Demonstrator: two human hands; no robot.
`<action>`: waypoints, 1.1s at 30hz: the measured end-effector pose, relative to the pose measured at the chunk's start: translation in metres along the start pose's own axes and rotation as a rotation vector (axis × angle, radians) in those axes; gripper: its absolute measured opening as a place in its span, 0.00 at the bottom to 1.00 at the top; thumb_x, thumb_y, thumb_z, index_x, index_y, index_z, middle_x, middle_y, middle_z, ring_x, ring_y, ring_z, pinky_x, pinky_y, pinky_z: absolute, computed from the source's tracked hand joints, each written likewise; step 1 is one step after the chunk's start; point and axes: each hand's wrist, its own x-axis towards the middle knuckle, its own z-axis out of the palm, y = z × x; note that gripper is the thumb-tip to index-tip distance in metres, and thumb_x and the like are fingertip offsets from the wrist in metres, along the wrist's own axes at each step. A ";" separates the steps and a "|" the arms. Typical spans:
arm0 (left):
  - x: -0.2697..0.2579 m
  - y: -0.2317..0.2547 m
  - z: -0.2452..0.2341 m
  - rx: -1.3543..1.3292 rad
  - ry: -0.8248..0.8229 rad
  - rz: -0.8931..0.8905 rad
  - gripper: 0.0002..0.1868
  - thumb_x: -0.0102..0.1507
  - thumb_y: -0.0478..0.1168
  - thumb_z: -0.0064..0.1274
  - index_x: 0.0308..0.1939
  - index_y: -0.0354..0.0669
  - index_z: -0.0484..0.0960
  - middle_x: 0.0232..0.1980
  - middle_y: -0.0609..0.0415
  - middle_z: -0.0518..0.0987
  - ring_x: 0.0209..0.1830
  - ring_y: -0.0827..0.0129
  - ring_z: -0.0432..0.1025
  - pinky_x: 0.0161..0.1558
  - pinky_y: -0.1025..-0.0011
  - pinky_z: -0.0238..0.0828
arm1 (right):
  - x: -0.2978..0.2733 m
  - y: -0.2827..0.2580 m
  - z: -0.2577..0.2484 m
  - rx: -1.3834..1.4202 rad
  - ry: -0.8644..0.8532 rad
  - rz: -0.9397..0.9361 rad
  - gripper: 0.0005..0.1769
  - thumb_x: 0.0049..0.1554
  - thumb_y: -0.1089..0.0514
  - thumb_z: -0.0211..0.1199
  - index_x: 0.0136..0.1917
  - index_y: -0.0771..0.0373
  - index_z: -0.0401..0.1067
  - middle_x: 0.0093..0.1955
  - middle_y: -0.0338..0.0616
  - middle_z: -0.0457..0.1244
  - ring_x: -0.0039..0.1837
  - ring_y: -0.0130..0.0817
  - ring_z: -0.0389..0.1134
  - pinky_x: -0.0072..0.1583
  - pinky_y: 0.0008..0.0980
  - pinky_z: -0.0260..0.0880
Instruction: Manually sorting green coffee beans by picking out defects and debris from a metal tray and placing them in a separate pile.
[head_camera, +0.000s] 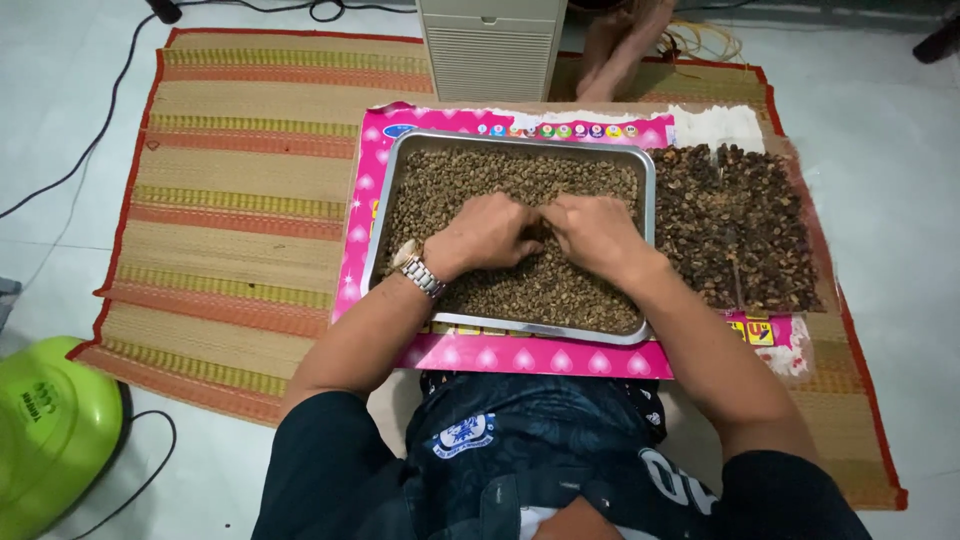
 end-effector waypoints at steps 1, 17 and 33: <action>0.000 -0.002 0.000 -0.012 0.005 0.004 0.14 0.59 0.47 0.60 0.43 0.44 0.87 0.39 0.43 0.86 0.43 0.41 0.81 0.45 0.45 0.79 | -0.002 -0.003 -0.005 0.026 -0.002 -0.001 0.07 0.62 0.54 0.56 0.45 0.50 0.75 0.39 0.35 0.69 0.41 0.43 0.73 0.39 0.41 0.74; -0.008 0.002 -0.024 0.029 -0.020 -0.052 0.16 0.60 0.52 0.61 0.41 0.44 0.90 0.37 0.42 0.87 0.39 0.44 0.82 0.44 0.48 0.80 | -0.003 0.008 -0.007 0.103 0.039 0.033 0.06 0.56 0.49 0.69 0.40 0.48 0.77 0.40 0.33 0.70 0.44 0.42 0.74 0.43 0.40 0.76; 0.020 -0.014 0.047 0.329 -0.031 0.098 0.11 0.53 0.45 0.60 0.31 0.41 0.89 0.29 0.42 0.84 0.33 0.45 0.82 0.35 0.47 0.81 | 0.004 -0.010 -0.046 0.222 -0.112 0.085 0.06 0.58 0.53 0.66 0.41 0.54 0.79 0.41 0.39 0.73 0.44 0.47 0.74 0.44 0.44 0.76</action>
